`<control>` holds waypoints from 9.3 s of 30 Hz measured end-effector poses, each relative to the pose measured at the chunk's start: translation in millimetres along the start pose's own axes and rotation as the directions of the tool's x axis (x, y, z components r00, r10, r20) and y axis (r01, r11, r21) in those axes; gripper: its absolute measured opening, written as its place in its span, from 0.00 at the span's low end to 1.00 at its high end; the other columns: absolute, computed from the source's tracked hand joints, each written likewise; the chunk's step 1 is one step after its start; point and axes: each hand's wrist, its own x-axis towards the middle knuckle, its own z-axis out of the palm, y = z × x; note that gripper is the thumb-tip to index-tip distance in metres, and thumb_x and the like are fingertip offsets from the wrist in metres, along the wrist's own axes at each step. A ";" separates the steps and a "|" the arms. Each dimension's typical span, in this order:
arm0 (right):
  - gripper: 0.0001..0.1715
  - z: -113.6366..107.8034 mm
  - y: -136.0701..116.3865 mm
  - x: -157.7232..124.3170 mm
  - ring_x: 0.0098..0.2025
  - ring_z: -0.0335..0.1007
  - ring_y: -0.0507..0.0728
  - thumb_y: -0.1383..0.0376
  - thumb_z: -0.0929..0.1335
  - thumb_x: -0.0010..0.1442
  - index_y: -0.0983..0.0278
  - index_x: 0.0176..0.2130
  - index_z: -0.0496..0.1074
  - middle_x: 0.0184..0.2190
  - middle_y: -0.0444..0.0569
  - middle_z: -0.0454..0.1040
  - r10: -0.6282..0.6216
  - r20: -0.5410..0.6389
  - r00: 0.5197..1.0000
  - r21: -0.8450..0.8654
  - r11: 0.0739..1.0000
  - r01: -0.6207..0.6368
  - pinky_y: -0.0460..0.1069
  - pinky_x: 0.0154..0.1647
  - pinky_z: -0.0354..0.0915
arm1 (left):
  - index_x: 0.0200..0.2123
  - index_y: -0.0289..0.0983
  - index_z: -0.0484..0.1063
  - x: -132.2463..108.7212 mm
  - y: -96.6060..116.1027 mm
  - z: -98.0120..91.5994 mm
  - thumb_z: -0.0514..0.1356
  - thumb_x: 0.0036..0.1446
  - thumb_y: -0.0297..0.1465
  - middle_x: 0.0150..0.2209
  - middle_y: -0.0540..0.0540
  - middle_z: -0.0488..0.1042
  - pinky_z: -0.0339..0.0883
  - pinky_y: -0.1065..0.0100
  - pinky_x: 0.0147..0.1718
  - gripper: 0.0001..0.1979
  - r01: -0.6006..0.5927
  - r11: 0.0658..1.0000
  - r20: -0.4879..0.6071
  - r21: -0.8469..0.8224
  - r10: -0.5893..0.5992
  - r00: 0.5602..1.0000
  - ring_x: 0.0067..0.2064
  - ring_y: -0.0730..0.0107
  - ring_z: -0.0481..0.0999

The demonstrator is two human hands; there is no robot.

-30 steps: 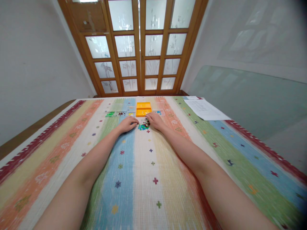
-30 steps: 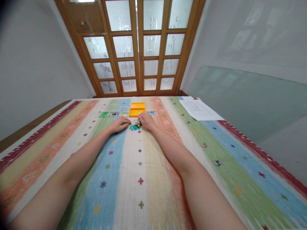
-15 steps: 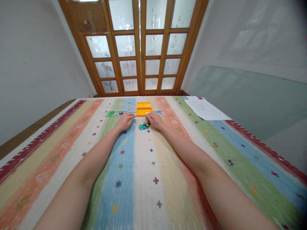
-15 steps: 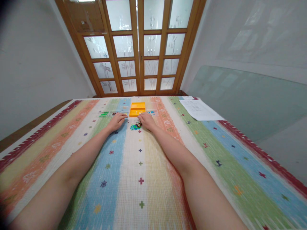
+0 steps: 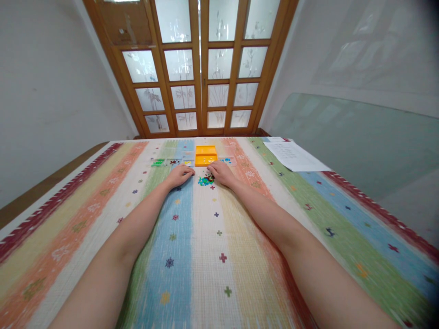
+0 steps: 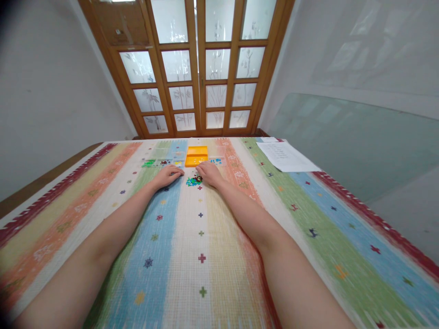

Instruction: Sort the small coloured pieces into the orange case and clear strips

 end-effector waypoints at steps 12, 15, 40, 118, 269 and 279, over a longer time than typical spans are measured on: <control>0.22 -3.8 -28.9 -1.6 0.56 0.75 0.61 0.58 0.62 0.77 0.59 0.45 0.85 0.52 0.52 0.83 -0.290 0.108 0.951 0.198 0.944 0.265 0.58 0.64 0.65 | 0.53 0.39 0.82 -10.4 -39.5 -18.1 0.52 0.69 0.33 0.57 0.40 0.82 0.63 0.46 0.67 0.20 0.364 0.926 -0.373 0.097 -0.306 0.876 0.61 0.54 0.75; 0.22 -4.5 -32.8 -2.4 0.55 0.76 0.60 0.59 0.62 0.77 0.58 0.44 0.85 0.50 0.52 0.84 -0.319 0.127 0.939 0.188 0.937 0.293 0.58 0.63 0.66 | 0.54 0.39 0.81 -13.0 -50.8 -15.7 0.53 0.68 0.32 0.58 0.40 0.81 0.62 0.45 0.68 0.20 0.397 0.909 -0.403 0.129 -0.318 0.858 0.62 0.54 0.73; 0.23 8.7 -35.1 -0.7 0.52 0.76 0.60 0.57 0.61 0.79 0.63 0.50 0.82 0.49 0.55 0.82 -0.203 0.099 0.974 0.070 0.978 0.196 0.55 0.60 0.64 | 0.52 0.42 0.83 -3.2 -11.8 0.7 0.56 0.67 0.29 0.61 0.42 0.77 0.60 0.45 0.70 0.17 0.198 0.958 -0.240 0.207 -0.146 0.960 0.65 0.53 0.69; 0.24 2.2 12.1 5.2 0.52 0.75 0.61 0.59 0.60 0.77 0.63 0.43 0.82 0.47 0.55 0.82 0.224 -0.227 0.948 0.189 0.965 -0.183 0.53 0.59 0.65 | 0.59 0.35 0.77 -13.8 -40.7 -28.0 0.39 0.77 0.36 0.61 0.36 0.78 0.60 0.51 0.70 0.29 0.450 0.893 -0.543 -0.018 -0.387 0.745 0.65 0.56 0.73; 0.22 -21.4 59.0 2.3 0.51 0.80 0.63 0.58 0.64 0.66 0.63 0.44 0.85 0.47 0.54 0.85 0.451 -0.372 0.811 0.399 0.867 -0.299 0.57 0.57 0.70 | 0.52 0.42 0.82 6.7 32.1 2.6 0.48 0.75 0.41 0.53 0.41 0.82 0.66 0.51 0.64 0.22 -0.028 0.992 0.079 0.126 0.018 0.997 0.57 0.54 0.77; 0.25 -17.6 85.9 4.6 0.50 0.79 0.65 0.55 0.64 0.64 0.66 0.45 0.85 0.47 0.57 0.85 0.646 -0.386 0.658 0.565 0.730 -0.385 0.56 0.55 0.71 | 0.53 0.41 0.81 6.9 36.2 12.2 0.50 0.74 0.37 0.53 0.41 0.82 0.65 0.51 0.64 0.20 -0.063 0.988 0.070 0.144 0.053 0.996 0.58 0.55 0.76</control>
